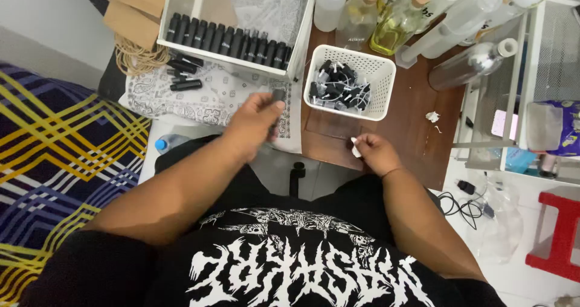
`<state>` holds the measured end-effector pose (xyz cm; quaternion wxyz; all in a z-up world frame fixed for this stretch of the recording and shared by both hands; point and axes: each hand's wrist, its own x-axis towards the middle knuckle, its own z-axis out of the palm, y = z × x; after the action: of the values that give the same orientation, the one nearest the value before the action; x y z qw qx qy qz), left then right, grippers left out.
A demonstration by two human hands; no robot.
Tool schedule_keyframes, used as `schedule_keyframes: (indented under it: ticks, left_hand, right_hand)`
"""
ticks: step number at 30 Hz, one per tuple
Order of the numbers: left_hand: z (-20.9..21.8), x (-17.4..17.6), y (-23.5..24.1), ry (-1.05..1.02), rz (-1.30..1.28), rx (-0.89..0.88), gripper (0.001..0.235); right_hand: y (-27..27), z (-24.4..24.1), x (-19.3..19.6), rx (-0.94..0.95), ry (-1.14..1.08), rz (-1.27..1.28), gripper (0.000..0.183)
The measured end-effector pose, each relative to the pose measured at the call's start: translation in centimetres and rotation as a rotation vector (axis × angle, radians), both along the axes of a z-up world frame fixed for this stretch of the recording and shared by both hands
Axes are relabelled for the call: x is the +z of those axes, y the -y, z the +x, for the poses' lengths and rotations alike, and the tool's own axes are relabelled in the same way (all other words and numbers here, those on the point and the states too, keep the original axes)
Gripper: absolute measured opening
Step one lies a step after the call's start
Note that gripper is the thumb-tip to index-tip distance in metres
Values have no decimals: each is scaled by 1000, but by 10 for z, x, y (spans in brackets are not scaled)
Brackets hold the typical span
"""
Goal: Assemble perfume atomizer components by inserting the pump mechanism and dip tube into the casing.
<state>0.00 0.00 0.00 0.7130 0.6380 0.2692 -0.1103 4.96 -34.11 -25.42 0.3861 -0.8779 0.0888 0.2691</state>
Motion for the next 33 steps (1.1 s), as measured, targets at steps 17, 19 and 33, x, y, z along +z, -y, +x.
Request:
schedule_keyframes:
  ticks: [17, 19, 33]
  left_hand:
    - [142, -77, -100, 460, 1078, -459, 35]
    - [147, -95, -109, 418, 1012, -411, 25]
    - [152, -138, -123, -49, 1232, -334, 11]
  right_hand:
    - [-15, 19, 47, -97, -277, 84, 11]
    - [-15, 21, 46, -94, -265, 93, 10]
    - [-12, 13, 39, -175, -152, 210, 17]
